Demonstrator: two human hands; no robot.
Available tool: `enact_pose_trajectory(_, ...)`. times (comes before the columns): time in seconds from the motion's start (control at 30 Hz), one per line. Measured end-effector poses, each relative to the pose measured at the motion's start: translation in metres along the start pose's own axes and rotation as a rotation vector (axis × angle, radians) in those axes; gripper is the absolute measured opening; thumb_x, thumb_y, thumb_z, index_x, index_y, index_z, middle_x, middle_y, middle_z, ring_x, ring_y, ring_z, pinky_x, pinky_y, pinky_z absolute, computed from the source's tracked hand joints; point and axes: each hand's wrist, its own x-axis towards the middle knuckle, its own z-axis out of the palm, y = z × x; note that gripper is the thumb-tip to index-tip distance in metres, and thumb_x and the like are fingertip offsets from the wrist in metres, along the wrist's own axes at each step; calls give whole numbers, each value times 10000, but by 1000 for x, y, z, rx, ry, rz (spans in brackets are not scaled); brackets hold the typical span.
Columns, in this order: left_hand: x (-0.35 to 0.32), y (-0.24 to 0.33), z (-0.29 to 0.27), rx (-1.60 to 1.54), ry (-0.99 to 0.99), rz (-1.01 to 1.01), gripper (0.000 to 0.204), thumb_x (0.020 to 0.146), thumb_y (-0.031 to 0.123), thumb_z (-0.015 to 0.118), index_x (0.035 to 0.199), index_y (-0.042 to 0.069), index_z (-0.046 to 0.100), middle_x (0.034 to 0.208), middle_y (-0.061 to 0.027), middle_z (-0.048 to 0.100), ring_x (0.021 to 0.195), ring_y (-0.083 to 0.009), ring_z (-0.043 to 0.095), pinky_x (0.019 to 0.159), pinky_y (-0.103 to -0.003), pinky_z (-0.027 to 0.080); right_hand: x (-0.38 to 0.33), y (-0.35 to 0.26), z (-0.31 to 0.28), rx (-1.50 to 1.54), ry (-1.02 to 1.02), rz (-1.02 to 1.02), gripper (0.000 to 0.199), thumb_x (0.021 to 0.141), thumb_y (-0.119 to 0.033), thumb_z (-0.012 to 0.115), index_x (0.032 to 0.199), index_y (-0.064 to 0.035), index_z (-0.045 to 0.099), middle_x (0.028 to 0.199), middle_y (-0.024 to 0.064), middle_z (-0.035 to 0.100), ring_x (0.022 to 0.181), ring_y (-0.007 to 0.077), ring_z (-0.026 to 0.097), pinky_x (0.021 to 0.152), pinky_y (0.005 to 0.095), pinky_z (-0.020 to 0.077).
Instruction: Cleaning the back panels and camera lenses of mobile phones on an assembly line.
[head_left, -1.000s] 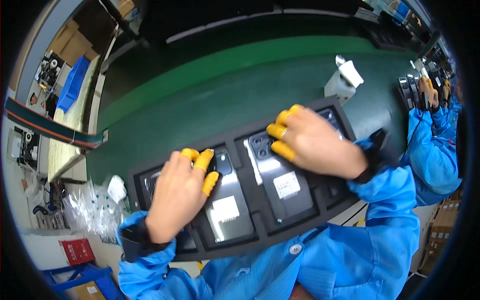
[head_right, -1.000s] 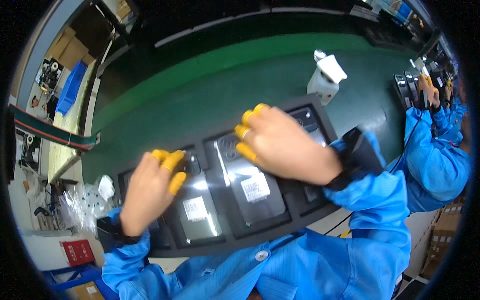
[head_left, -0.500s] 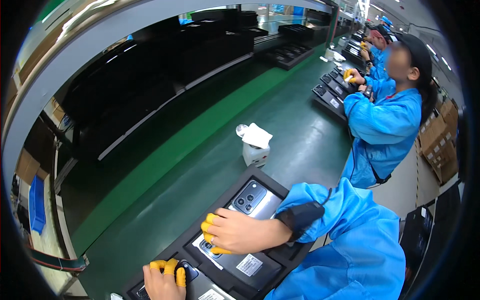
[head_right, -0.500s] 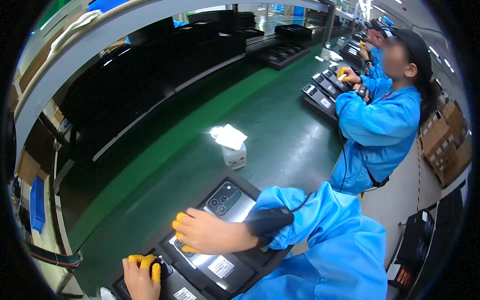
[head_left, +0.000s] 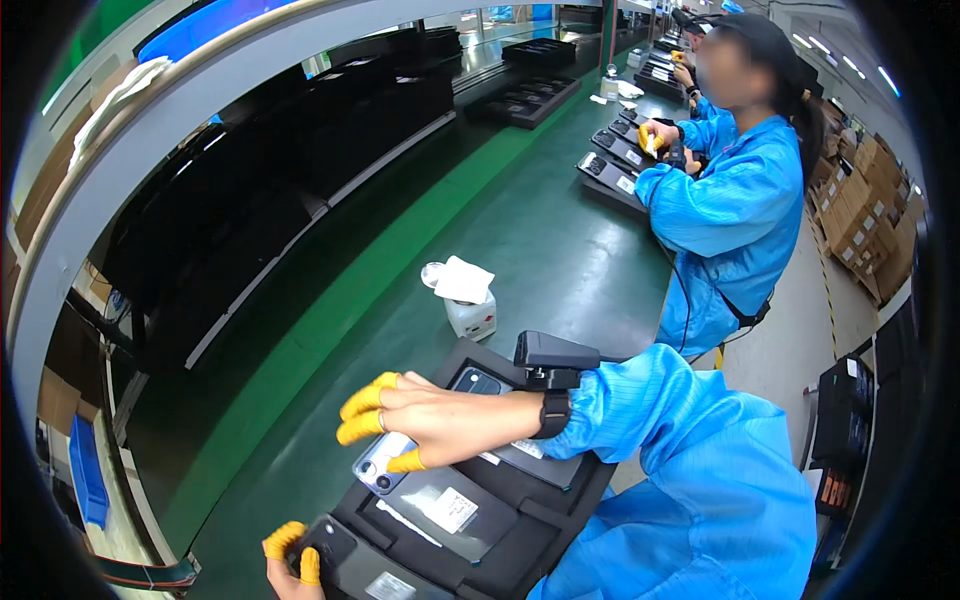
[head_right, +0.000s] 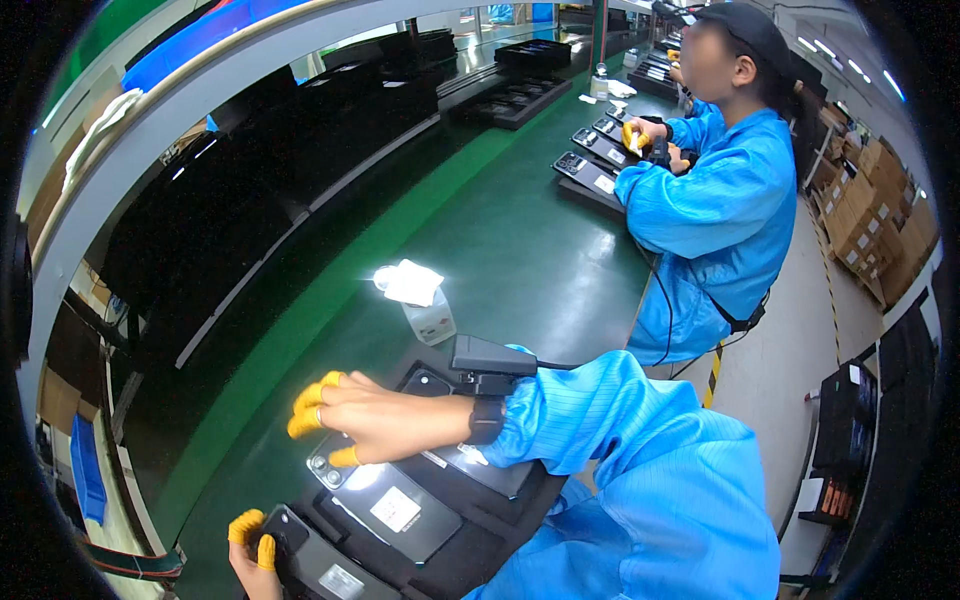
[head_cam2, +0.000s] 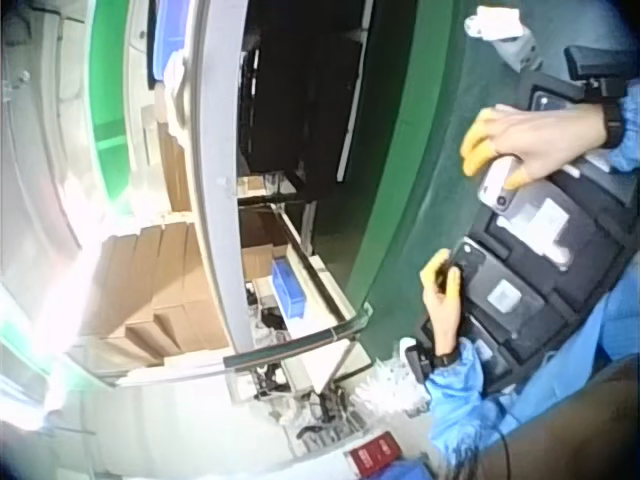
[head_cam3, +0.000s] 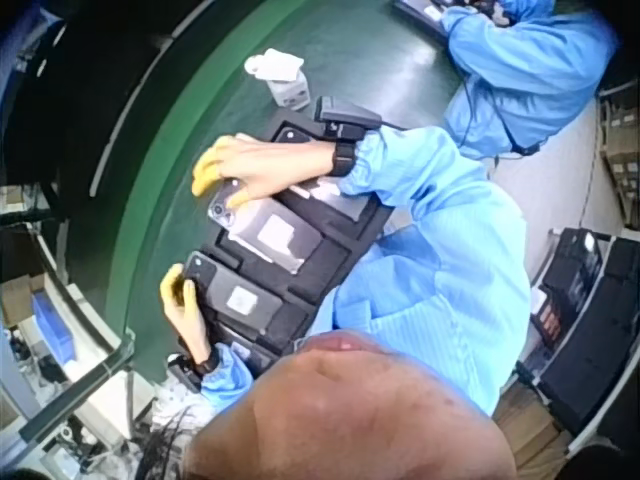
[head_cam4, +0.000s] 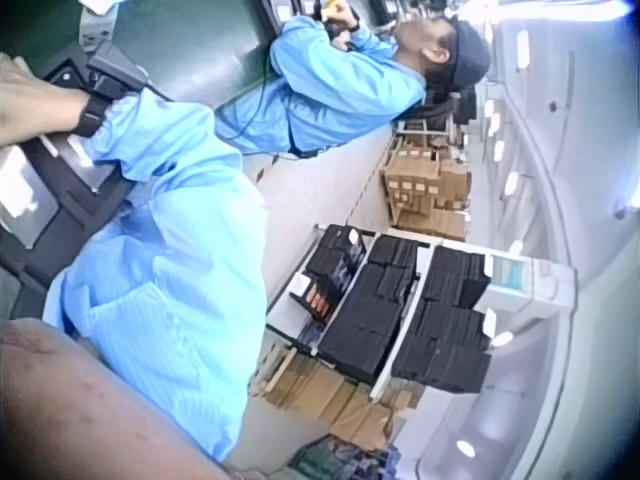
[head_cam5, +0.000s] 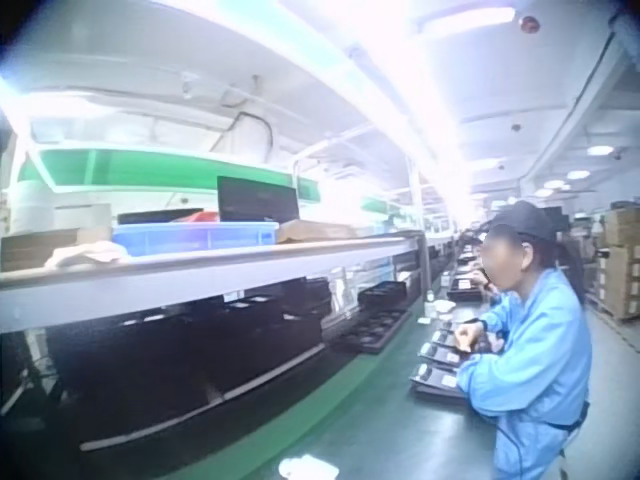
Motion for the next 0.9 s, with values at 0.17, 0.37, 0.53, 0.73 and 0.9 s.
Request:
enact_pose_trajectory(0.17, -12, 17, -19, 343, 122, 262, 305, 925, 0, 525, 1229, -29, 530, 1258, -127, 554, 1146, -238, 527, 1003, -330, 399, -5, -9, -11, 19, -87, 8, 404, 859, -191, 639, 1215, -28, 539, 1255, 145, 496, 1182, 301, 432, 1021, 419, 325)
enact_pose_trajectory(0.37, -55, 32, -31, 811, 112, 130, 178, 940, 111, 531, 1015, 14, 660, 994, -156, 565, 930, -305, 553, 862, -381, 443, -59, 18, -39, -484, -84, 145, 264, 871, -233, 616, 1019, -14, 629, 987, 115, 560, 938, 281, 537, 844, 375, 445)
enact_pose_trajectory(0.53, -81, 12, -32, 941, 122, -11, 230, 939, 159, 545, 1105, 28, 635, 1027, -167, 549, 992, -328, 520, 880, -398, 425, -64, 28, -25, -563, 30, -18, 251, 876, -244, 621, 993, -23, 637, 942, 95, 558, 871, 248, 540, 781, 366, 445)
enact_pose_trajectory(0.73, -76, 9, -36, 959, 107, 48, 218, 920, 130, 564, 1099, 31, 639, 1035, -165, 552, 976, -325, 521, 890, -407, 414, -63, 30, -22, -555, 38, -33, 241, 879, -252, 615, 945, -20, 628, 906, 93, 543, 833, 249, 530, 762, 352, 441)
enact_pose_trajectory(0.9, -83, -2, -45, 644, 161, -11, 231, 928, 96, 545, 1135, 9, 597, 1100, -147, 607, 1048, -284, 541, 963, -356, 402, -68, 31, -20, -535, 13, 4, 234, 882, -249, 607, 932, -21, 619, 937, 100, 530, 890, 247, 513, 791, 358, 430)
